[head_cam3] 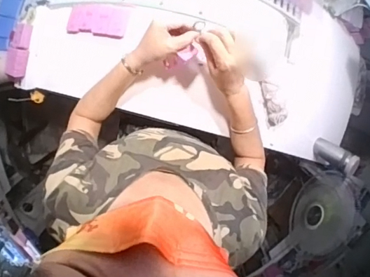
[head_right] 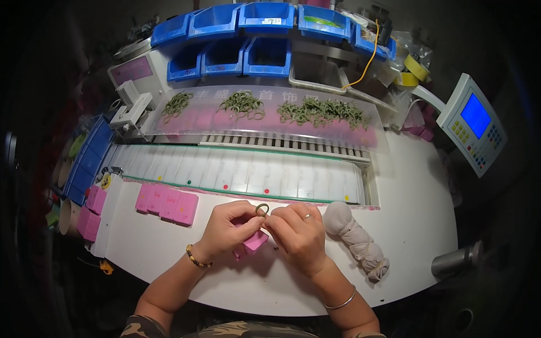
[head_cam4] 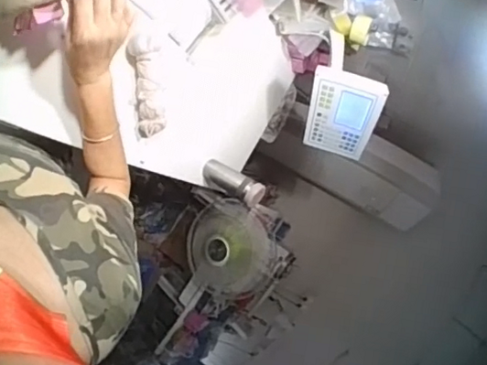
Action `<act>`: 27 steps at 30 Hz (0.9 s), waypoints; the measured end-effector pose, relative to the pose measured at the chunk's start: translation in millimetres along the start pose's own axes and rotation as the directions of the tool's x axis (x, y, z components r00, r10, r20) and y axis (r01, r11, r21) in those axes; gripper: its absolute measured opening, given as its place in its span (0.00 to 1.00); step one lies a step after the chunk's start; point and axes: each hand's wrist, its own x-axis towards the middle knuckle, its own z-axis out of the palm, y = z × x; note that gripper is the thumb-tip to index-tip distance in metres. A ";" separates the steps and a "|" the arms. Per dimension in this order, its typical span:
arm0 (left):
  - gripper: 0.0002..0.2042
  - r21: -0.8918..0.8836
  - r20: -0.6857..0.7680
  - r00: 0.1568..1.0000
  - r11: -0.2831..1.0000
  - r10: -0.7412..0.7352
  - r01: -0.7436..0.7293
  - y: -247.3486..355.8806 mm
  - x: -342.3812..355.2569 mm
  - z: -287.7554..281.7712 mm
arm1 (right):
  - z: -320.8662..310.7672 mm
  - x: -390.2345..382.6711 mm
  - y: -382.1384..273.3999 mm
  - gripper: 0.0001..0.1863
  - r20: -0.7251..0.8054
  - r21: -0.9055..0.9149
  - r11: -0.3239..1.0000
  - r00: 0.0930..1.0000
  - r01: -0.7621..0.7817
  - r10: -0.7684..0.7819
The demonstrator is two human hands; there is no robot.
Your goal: The person cleans pink plastic blocks with a white cloth, then inserts small dark components into the blocks by hand.
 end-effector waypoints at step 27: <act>0.04 0.121 -0.113 0.953 0.956 0.283 -0.269 -8.0 1.6 5.0 | -3.5 -6.1 6.0 0.18 0.474 0.693 0.235 0.676 -0.682 0.565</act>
